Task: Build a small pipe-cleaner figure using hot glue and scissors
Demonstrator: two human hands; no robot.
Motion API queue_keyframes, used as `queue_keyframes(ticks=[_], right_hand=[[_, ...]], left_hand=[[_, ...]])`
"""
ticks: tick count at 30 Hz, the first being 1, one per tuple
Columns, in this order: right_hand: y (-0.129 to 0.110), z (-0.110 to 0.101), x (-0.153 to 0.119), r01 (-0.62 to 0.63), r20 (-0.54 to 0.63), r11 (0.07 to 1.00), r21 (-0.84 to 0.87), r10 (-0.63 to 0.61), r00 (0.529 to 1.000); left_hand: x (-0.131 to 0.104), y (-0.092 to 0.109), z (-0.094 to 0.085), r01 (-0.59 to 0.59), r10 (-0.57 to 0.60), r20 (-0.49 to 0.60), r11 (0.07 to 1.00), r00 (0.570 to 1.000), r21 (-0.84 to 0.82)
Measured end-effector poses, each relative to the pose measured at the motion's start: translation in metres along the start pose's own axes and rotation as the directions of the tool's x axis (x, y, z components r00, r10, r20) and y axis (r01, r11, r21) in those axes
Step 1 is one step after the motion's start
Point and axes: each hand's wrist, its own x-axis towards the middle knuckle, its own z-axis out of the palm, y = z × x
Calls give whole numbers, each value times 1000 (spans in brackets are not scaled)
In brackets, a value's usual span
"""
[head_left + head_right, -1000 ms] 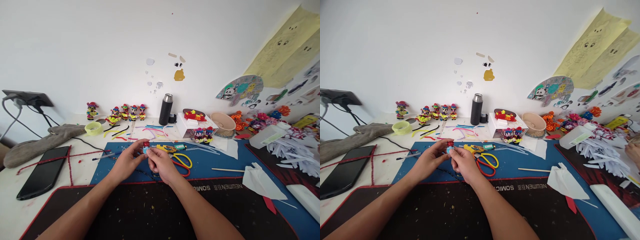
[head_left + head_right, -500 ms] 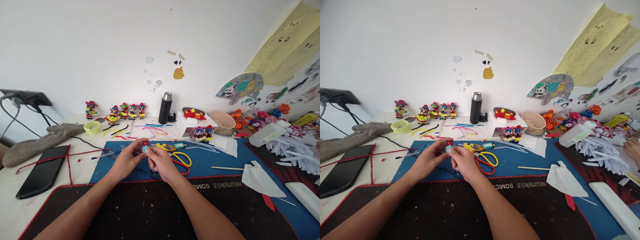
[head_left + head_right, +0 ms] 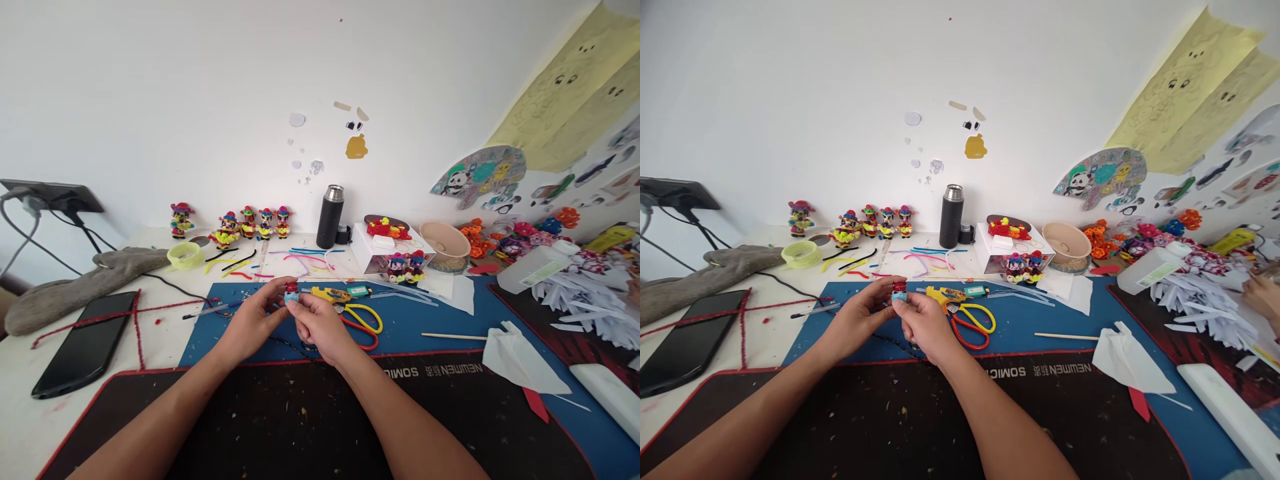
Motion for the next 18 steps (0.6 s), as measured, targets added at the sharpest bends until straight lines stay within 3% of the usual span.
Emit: queue_keyframes(ticks=[8, 18], right_hand=[[-3, 1, -1, -4, 0, 1000, -1, 4, 1000], [-3, 2, -1, 10, 1, 1000, 11, -10, 1000]], left_hand=[[0, -3, 0, 11, -11, -9, 999, 1000, -35], [-1, 3, 1, -3, 4, -10, 999, 1000, 49]])
